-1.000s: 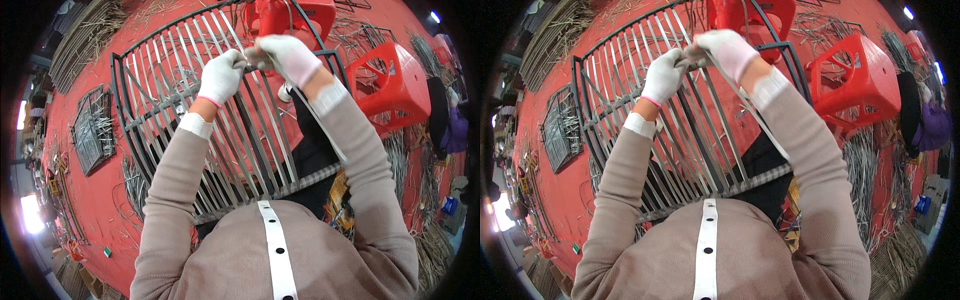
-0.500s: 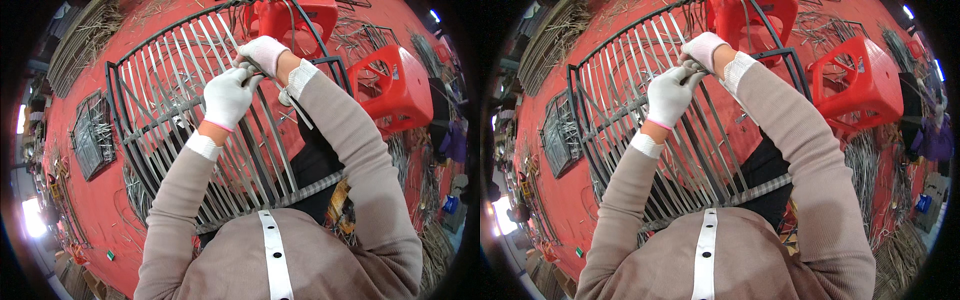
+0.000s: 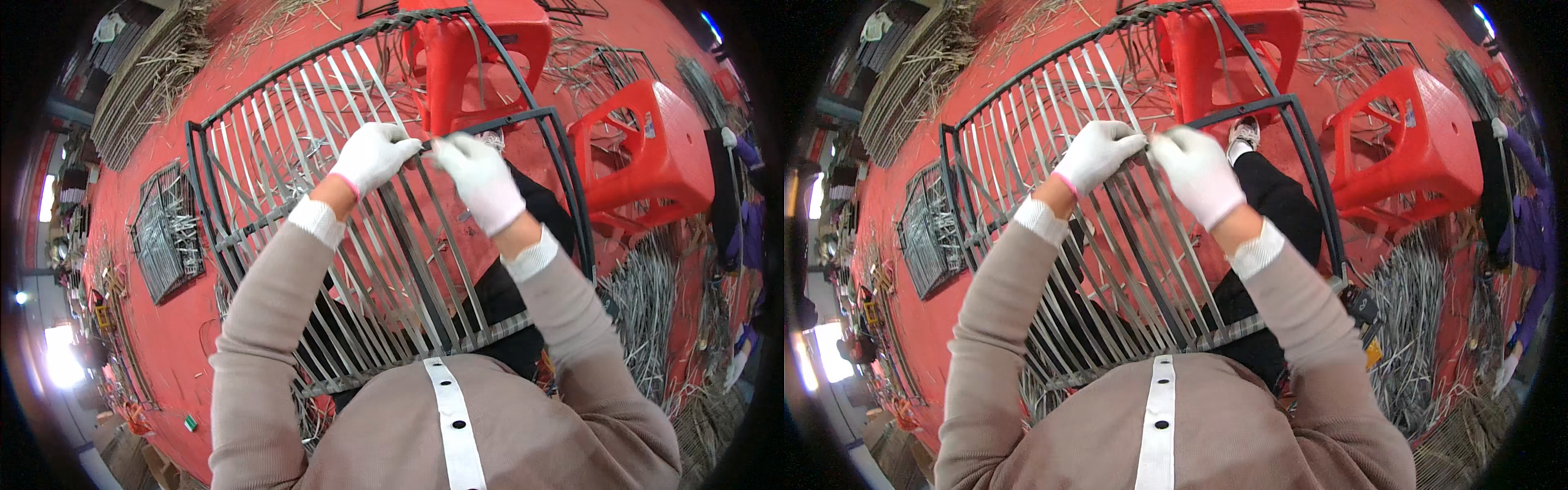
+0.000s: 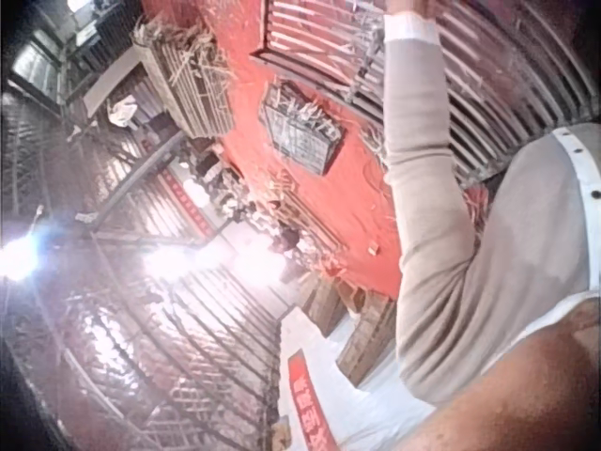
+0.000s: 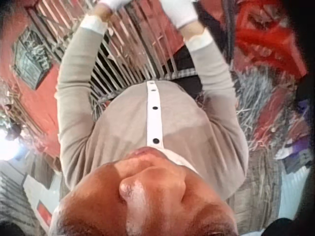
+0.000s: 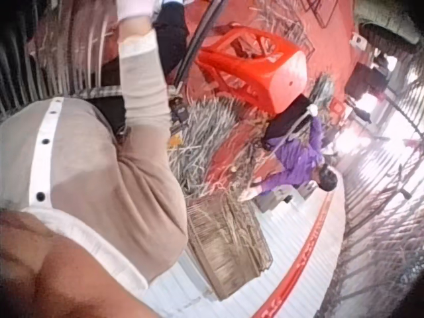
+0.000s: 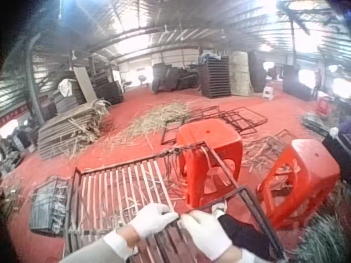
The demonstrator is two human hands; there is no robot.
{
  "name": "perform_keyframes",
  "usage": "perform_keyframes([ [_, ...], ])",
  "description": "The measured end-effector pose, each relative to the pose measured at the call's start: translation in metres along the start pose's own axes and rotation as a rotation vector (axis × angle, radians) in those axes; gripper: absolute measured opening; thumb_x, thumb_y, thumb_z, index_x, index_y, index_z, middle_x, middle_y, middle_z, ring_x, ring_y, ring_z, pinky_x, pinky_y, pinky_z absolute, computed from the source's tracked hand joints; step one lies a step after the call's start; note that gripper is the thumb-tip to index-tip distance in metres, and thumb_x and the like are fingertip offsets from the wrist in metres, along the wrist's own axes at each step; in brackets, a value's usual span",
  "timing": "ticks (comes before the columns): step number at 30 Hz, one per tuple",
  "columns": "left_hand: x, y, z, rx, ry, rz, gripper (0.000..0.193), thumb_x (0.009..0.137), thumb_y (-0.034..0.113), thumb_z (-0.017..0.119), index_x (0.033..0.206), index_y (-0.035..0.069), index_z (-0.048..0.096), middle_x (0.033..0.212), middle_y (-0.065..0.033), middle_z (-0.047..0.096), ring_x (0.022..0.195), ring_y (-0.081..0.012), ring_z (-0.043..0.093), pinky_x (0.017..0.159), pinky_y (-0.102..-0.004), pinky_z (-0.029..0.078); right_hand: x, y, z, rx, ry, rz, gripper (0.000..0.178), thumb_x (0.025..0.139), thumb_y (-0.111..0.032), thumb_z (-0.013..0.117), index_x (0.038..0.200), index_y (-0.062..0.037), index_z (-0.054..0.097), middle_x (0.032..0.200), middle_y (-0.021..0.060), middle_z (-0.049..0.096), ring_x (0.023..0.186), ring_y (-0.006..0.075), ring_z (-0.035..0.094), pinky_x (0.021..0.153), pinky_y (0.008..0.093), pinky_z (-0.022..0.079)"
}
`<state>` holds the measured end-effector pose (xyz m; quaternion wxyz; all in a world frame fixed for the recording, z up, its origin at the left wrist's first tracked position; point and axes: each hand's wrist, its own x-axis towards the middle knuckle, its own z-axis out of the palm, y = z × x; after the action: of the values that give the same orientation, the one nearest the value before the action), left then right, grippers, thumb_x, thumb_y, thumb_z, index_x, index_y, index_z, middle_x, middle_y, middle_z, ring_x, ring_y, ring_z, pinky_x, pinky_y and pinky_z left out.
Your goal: The person repeatedly picks up thin metal rods and inserts them into slots on a rectangular metal frame, then secures each rod by wrapping and twisting wire around the frame intersections. The person works continuously on the same frame throughout the clip.
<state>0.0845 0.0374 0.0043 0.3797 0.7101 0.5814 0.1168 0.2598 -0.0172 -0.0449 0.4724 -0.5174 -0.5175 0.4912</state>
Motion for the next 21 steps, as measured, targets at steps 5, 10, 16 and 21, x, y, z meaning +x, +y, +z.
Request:
perform_keyframes([
  [5,-0.015,0.002,0.012,0.172,0.191,0.067,0.025,0.095,0.027,0.063,0.106,0.007,0.073,0.088,-0.0128,0.074,0.085,-0.0280,0.073,0.079,-0.0387,0.056,0.078,-0.054,0.002,0.539,-0.159,0.261,0.029,0.100,-0.024,0.061,0.107,0.0043,0.065,0.092,0.0108,0.074,0.077,0.0154,0.070,0.063,0.0294,0.055],
  [10,-0.031,0.003,0.030,0.082,0.491,0.424,0.020,0.095,0.022,0.065,0.105,0.007,0.073,0.093,-0.0097,0.075,0.084,-0.0267,0.073,0.075,-0.0345,0.056,0.130,-0.046,0.021,0.228,-0.256,0.569,0.027,0.100,-0.019,0.057,0.109,0.0048,0.066,0.084,0.0131,0.071,0.066,0.0175,0.063,0.057,0.0262,0.048],
  [16,-0.003,0.007,0.012,0.027,0.069,0.001,0.026,0.091,0.025,0.070,0.104,0.003,0.074,0.084,-0.0126,0.072,0.073,-0.0206,0.070,0.067,-0.0314,0.053,0.028,-0.006,-0.003,0.560,0.218,-0.291,0.028,0.103,-0.021,0.056,0.091,0.0025,0.063,0.080,0.0036,0.064,0.079,0.0115,0.061,0.073,0.0273,0.050],
  [21,0.014,0.007,-0.004,-0.256,-0.189,-0.058,0.026,0.092,0.020,0.066,0.107,0.000,0.074,0.082,-0.0109,0.071,0.072,-0.0213,0.068,0.068,-0.0343,0.054,-0.023,0.005,0.007,-0.168,0.008,0.169,0.033,0.100,-0.027,0.056,0.089,0.0021,0.067,0.075,0.0129,0.066,0.075,0.0200,0.063,0.077,0.0364,0.052],
])
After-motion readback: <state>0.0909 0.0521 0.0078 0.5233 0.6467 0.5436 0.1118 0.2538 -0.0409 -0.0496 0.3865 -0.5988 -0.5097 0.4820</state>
